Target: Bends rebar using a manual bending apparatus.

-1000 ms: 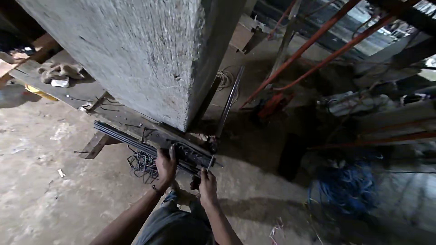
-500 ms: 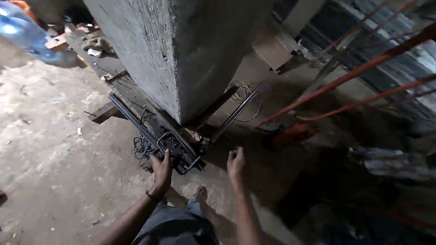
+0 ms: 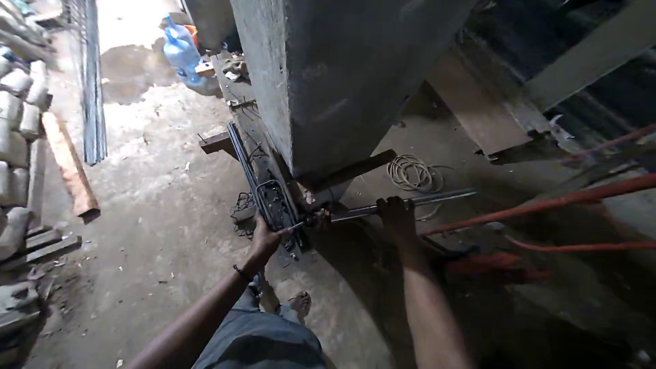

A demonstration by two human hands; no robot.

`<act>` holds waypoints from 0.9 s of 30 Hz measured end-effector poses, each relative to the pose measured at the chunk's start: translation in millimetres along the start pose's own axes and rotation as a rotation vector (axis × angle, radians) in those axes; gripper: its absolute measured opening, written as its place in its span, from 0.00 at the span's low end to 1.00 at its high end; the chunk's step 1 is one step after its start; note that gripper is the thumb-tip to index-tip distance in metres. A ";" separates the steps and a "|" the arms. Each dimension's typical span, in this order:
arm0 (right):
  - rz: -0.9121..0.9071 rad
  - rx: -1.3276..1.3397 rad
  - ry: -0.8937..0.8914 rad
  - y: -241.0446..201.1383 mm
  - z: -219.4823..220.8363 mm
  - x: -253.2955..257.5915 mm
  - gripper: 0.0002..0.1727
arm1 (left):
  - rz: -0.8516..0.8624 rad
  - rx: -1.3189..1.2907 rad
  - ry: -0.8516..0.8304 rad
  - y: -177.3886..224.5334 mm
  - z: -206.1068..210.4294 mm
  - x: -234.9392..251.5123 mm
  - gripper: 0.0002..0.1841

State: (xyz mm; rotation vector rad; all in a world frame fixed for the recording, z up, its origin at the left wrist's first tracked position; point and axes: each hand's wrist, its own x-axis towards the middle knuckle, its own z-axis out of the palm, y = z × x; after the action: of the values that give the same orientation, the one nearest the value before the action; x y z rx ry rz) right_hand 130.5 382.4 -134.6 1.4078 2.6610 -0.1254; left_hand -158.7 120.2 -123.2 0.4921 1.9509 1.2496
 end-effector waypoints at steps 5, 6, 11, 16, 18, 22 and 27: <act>0.048 -0.019 -0.095 18.8 18.1 -57.6 0.25 | -0.039 0.053 0.012 7.8 1.8 -1.1 0.68; 0.061 -0.014 -0.094 16.7 18.9 -71.9 0.23 | -0.055 0.065 0.014 10.0 1.6 -2.4 0.69; 0.082 0.068 0.001 10.8 30.7 -137.7 0.24 | -0.081 0.115 0.052 16.3 5.2 -5.8 0.69; 0.354 0.234 -0.016 50.2 32.6 -185.6 0.28 | -0.059 0.148 0.147 19.4 12.1 -9.2 0.70; 0.452 0.209 0.026 98.5 47.5 -202.6 0.29 | -0.067 0.093 0.105 15.1 9.9 -6.9 0.70; 0.568 0.194 0.121 173.7 64.0 -243.1 0.31 | -0.072 0.002 0.054 4.4 4.5 -2.6 0.68; 0.567 0.086 0.043 190.6 53.6 -252.0 0.30 | -0.082 -0.011 0.058 5.2 6.6 -2.4 0.66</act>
State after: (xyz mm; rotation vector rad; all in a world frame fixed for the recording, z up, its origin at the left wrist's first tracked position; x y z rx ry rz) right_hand 432.6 276.6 -151.9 2.1437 2.1956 -0.1519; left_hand -152.5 124.9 -119.2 0.3706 1.9916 1.2343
